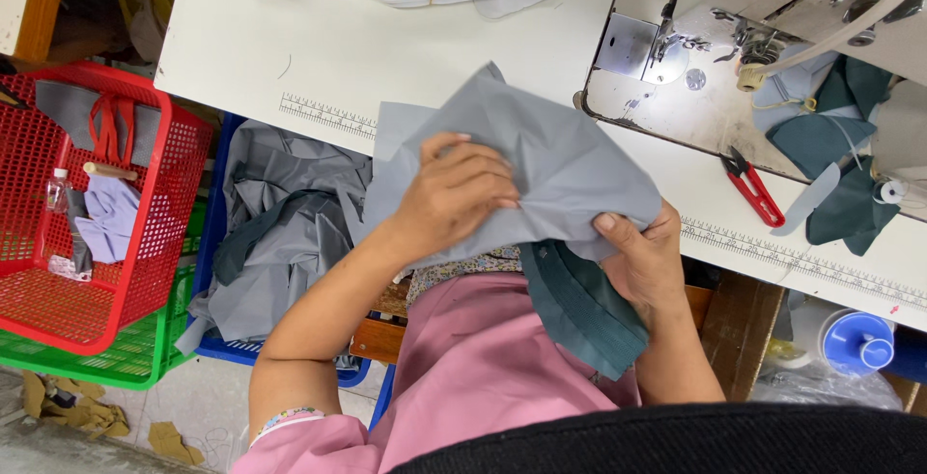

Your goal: The person sews gray fabric pieces onto white mask blanks using a sewing machine. They align the fabric, guide it through the machine, and trim the threads with scissors.

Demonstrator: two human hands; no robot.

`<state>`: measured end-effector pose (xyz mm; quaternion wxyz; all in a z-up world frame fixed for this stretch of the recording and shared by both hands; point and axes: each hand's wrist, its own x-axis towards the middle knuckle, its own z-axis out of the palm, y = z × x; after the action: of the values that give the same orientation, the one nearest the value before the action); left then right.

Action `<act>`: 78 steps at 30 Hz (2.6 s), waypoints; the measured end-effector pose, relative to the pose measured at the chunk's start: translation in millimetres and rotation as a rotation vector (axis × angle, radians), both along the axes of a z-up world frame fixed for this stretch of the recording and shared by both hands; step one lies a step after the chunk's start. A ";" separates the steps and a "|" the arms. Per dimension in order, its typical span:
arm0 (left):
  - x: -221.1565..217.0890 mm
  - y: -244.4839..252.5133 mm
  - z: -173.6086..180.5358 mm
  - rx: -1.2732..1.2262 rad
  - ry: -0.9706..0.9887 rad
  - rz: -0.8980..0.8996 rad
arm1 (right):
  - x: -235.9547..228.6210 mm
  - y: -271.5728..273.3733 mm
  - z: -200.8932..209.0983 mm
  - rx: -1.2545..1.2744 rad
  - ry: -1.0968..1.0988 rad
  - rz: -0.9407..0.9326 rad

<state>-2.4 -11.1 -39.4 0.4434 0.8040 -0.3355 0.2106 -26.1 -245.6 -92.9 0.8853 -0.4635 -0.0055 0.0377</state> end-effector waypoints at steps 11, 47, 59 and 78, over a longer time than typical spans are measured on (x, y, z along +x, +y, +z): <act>-13.8 -17.8 36.3 -0.102 -0.185 0.088 | -12.3 11.4 -7.3 -0.086 -0.064 0.015; -9.2 -2.3 44.4 -0.085 0.015 0.053 | 13.5 29.6 62.9 -1.330 -1.138 -0.321; -27.6 13.2 15.3 -0.265 0.230 0.247 | 22.0 63.0 84.4 -1.483 -1.440 -0.310; 152.4 -19.9 64.8 1.053 -0.415 -0.070 | 72.7 46.1 65.9 -0.655 -0.102 0.294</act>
<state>150.0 -31.0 25.4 -0.0860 0.8468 -0.5019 0.1538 46.6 -199.5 -26.9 0.6736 -0.7179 -0.1039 0.1414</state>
